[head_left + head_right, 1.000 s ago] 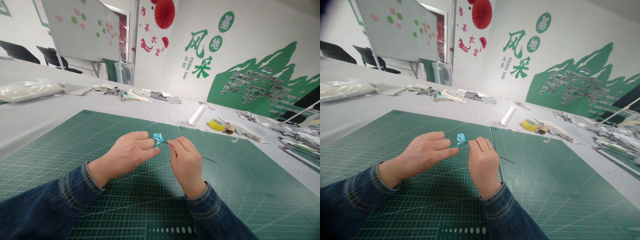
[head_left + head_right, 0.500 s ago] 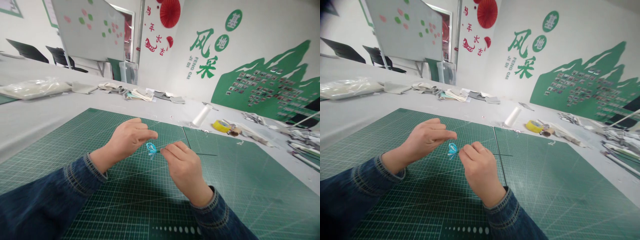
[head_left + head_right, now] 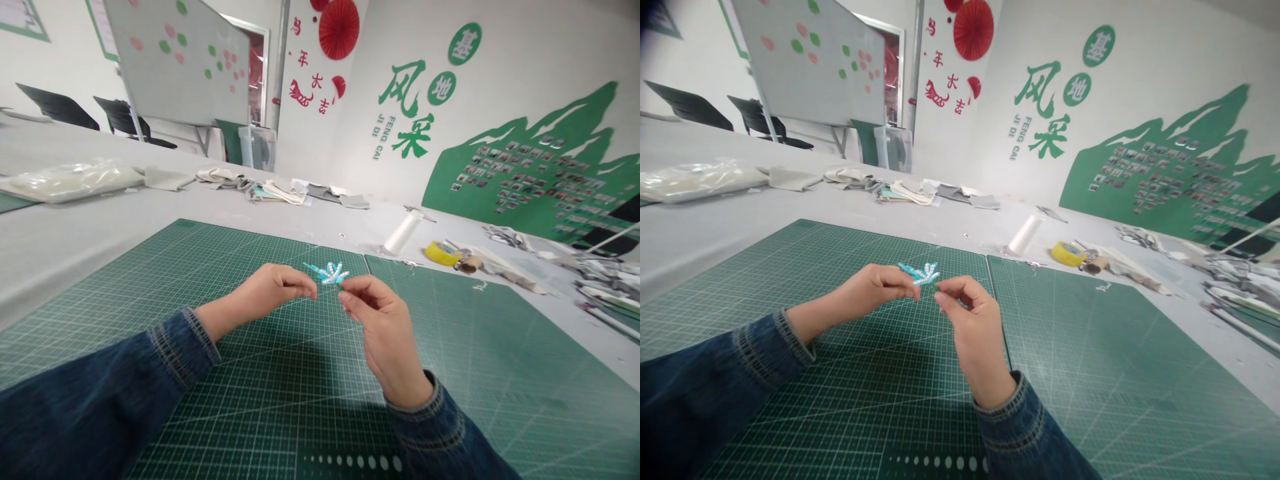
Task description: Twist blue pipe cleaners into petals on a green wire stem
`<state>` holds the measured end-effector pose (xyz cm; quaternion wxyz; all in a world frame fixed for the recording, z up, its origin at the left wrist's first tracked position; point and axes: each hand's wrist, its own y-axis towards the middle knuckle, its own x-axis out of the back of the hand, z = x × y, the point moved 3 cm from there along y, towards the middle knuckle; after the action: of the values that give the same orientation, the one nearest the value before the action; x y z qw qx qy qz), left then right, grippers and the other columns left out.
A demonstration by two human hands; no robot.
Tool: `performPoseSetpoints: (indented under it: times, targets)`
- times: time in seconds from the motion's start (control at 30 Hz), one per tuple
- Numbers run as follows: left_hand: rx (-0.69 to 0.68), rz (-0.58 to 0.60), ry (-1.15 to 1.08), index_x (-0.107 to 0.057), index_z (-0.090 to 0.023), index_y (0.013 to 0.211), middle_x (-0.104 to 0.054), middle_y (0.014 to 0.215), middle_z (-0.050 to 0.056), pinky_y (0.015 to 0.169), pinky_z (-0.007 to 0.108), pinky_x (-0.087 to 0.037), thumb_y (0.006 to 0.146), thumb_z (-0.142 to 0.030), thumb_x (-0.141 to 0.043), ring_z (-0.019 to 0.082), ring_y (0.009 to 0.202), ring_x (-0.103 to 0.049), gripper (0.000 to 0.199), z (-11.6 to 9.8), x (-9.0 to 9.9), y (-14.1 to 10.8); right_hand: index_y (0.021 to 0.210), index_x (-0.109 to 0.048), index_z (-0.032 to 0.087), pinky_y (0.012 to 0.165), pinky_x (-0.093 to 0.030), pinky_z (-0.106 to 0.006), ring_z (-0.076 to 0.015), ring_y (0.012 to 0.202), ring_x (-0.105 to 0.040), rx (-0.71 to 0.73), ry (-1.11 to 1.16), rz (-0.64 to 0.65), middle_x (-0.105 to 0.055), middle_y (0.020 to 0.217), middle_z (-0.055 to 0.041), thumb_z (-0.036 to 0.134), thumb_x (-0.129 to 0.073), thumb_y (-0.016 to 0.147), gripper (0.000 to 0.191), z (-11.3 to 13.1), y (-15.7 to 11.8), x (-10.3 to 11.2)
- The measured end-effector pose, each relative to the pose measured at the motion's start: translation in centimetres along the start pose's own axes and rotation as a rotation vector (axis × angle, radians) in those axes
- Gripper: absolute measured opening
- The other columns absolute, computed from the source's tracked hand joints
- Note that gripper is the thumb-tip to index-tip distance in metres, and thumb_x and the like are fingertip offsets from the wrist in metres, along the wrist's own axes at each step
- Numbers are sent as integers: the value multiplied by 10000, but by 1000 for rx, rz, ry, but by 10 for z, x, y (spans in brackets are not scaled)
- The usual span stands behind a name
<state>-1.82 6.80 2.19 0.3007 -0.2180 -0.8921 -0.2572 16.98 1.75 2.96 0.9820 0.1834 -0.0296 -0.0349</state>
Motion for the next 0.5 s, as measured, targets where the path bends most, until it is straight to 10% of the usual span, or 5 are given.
performPoseSetpoints:
  times: [0.2,0.5]
  targets:
    - [-293,-57,345,-735,-259,915,-715,735,-41,703,281,-431,953,-189,-512,119,655,-550,237,-19,-6,-7,864,-633,216,482,-360,-240,-115,514,-479,-119,-92,-112,-521,555,60,213,-640,822,43,-14,2,4]
    - [-626,-190,893,-678,-192,967,-543,629,-18,557,336,-278,971,-172,-479,156,636,-401,200,-57,2,-23,840,-644,187,716,-458,-319,-170,772,-577,438,-807,-49,-622,822,-30,77,-495,911,198,5,-3,-2]
